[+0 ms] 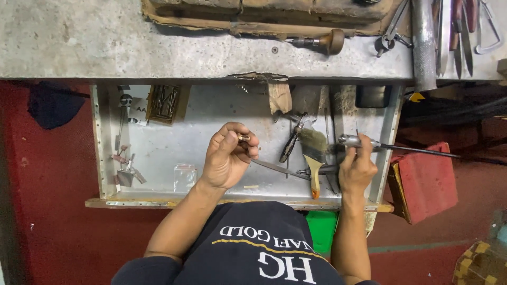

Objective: Using a handheld rotary tool to shape and polish a small metal ring at a jewelry workbench.

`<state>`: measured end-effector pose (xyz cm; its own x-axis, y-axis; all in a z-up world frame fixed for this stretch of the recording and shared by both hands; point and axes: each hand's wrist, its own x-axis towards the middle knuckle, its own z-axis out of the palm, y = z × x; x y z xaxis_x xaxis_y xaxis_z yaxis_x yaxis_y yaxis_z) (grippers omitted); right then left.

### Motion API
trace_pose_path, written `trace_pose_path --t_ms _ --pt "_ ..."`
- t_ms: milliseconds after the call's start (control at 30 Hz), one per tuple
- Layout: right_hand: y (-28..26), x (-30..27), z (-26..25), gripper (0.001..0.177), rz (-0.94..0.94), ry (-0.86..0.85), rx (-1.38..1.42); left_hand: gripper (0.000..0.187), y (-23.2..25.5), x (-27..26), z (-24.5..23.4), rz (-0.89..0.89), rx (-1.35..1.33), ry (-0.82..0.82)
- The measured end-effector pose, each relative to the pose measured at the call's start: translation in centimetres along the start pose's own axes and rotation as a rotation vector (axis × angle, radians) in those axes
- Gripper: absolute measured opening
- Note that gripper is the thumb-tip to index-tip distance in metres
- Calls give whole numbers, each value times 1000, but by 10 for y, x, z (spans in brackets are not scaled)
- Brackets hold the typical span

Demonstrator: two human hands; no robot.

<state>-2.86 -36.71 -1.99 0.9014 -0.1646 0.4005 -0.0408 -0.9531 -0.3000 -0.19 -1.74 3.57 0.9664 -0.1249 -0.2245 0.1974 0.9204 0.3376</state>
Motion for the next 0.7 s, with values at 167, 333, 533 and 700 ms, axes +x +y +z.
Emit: trace_pose_path --t_ms 167,333,533,700 --pt "-22 2 6 46 515 187 951 24 -2 5 -3 -1 38 17" --pt "-11 -6 2 23 1119 473 1541 25 -3 10 -7 -8 161 15" --pt "-19 9 -26 29 1125 348 2037 22 0 20 -17 42 245 14" --pt "-55 47 -23 30 214 -304 2214 18 6 23 -36 49 357 -13"
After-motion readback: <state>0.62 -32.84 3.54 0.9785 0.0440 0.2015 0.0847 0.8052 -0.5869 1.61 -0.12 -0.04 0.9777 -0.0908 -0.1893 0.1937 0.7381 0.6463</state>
